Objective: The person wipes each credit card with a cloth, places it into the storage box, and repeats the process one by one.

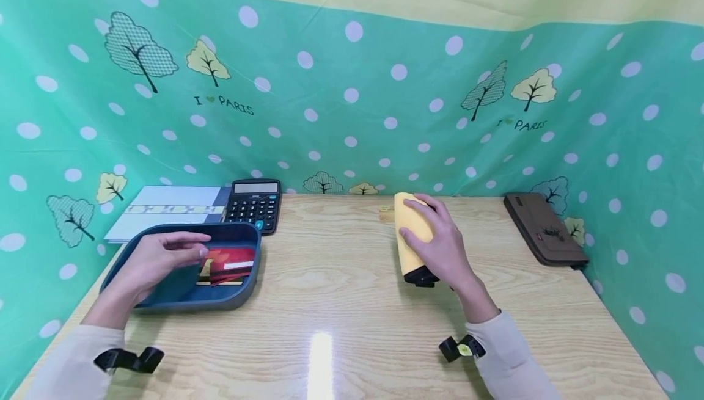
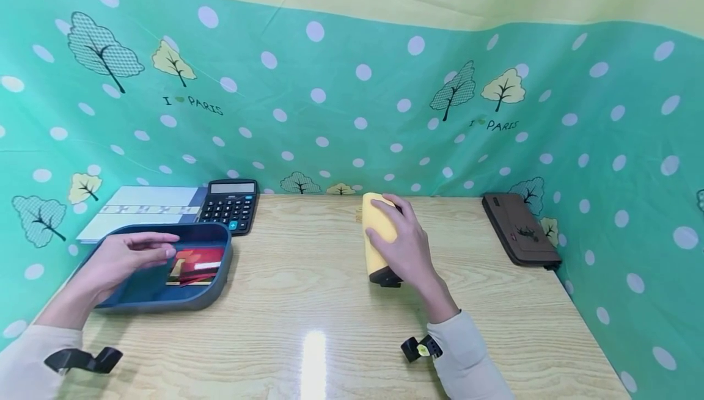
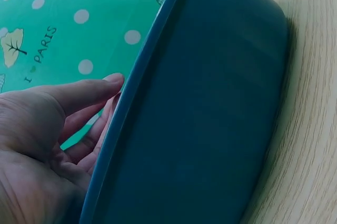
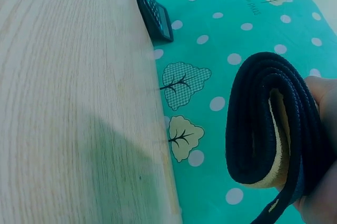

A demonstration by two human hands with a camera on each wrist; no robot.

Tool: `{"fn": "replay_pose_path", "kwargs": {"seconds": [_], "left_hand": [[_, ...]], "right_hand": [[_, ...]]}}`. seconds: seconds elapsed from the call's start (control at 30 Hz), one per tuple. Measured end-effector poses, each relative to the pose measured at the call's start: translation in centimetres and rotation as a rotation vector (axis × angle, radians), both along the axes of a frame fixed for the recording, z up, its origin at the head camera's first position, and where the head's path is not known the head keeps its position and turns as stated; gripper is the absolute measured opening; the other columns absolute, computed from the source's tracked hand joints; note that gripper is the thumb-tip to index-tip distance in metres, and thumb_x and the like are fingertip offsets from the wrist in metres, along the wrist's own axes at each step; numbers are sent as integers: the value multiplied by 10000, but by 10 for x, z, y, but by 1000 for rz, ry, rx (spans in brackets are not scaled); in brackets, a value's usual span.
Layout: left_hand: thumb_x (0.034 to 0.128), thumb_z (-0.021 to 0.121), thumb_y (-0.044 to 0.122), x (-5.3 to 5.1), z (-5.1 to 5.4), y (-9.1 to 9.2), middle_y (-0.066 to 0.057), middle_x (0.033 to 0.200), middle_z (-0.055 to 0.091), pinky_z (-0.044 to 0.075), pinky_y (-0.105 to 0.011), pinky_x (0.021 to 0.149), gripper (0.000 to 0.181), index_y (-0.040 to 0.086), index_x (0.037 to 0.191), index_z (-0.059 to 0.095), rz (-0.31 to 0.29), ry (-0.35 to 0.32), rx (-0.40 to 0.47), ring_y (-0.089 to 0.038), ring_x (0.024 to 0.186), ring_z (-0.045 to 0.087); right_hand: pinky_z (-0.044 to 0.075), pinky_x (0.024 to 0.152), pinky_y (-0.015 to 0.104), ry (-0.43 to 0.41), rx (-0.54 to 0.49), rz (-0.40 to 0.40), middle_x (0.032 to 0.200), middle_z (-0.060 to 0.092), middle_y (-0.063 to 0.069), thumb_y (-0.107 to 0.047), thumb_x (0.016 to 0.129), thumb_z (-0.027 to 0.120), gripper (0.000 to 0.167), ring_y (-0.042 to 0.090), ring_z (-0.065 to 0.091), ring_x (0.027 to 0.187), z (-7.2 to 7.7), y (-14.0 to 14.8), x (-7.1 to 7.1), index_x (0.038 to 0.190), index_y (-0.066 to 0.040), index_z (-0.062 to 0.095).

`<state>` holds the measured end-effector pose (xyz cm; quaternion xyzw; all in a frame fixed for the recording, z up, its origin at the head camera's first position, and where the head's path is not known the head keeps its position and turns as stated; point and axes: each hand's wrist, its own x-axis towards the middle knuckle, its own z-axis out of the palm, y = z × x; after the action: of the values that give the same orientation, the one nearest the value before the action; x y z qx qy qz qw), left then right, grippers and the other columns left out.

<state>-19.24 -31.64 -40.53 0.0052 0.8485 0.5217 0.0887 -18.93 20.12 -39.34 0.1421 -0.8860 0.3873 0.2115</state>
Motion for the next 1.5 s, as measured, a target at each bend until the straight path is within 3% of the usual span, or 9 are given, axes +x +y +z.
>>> {"fn": "replay_pose_path", "kwargs": {"seconds": [0.13, 0.27, 0.43, 0.57, 0.73, 0.93, 1.03, 1.23, 1.5], "left_hand": [[991, 710, 331, 1, 6, 8, -9, 1145, 782, 576, -108, 804, 506, -20, 1350, 645, -5, 37, -83, -92, 963, 767], [987, 690, 433, -1, 19, 26, -159, 1260, 737, 570, -136, 808, 526, 52, 1350, 670, -40, 85, -188, -54, 959, 743], [985, 709, 390, -9, 40, 63, -159, 1241, 743, 608, -209, 805, 440, 97, 1313, 696, -124, 142, -190, -73, 983, 738], [965, 749, 310, -24, 53, 102, -107, 1213, 753, 618, -218, 820, 376, 132, 1293, 702, -199, 164, -145, -127, 1022, 734], [946, 768, 222, -51, 56, 155, -86, 1297, 701, 624, -303, 872, 390, 161, 1321, 681, -269, 172, -81, -214, 1108, 700], [909, 797, 183, -78, 46, 212, -105, 1342, 682, 602, -396, 1004, 454, 125, 1341, 669, -373, 158, -39, -290, 1210, 664], [896, 809, 179, -89, 36, 235, -98, 1320, 693, 586, -401, 1030, 463, 113, 1334, 674, -391, 158, -21, -285, 1204, 659], [892, 813, 177, -104, 11, 267, -76, 1302, 680, 562, -368, 1023, 467, 132, 1338, 679, -364, 134, 12, -232, 1149, 636], [890, 815, 149, -121, -22, 290, -190, 1342, 646, 553, -348, 1002, 470, 94, 1334, 675, -329, 121, 89, -242, 1121, 615]], "right_hand": [[532, 889, 474, -12, -8, -9, 1528, 505, 62, -166, 896, 803, 537, 343, 573, 1314, 0, 4, 0, 1407, -194, 638], [519, 906, 470, -14, -28, -28, 1529, 505, 70, -167, 897, 805, 536, 351, 572, 1305, -1, 11, -2, 1406, -189, 639], [491, 909, 434, -12, -59, -58, 1529, 502, 86, -158, 900, 803, 532, 355, 551, 1324, 0, 21, -5, 1405, -178, 639], [454, 947, 404, -20, -89, -75, 1547, 485, 103, -146, 906, 792, 537, 364, 507, 1381, 2, 31, -8, 1418, -174, 630], [440, 913, 367, -32, -119, -108, 1555, 466, 108, -148, 924, 774, 538, 356, 529, 1300, 7, 44, -11, 1436, -192, 616], [426, 926, 364, -46, -133, -135, 1565, 457, 108, -171, 942, 757, 532, 343, 514, 1297, 6, 55, -15, 1450, -203, 604], [428, 915, 351, -53, -136, -144, 1571, 450, 106, -184, 949, 750, 532, 340, 508, 1293, 6, 59, -16, 1458, -211, 598], [428, 906, 315, -54, -143, -149, 1568, 452, 99, -190, 948, 750, 530, 330, 504, 1294, 6, 62, -18, 1456, -212, 600], [432, 955, 380, -64, -149, -131, 1561, 459, 100, -196, 947, 749, 531, 349, 492, 1335, 3, 58, -18, 1457, -211, 600]]}}
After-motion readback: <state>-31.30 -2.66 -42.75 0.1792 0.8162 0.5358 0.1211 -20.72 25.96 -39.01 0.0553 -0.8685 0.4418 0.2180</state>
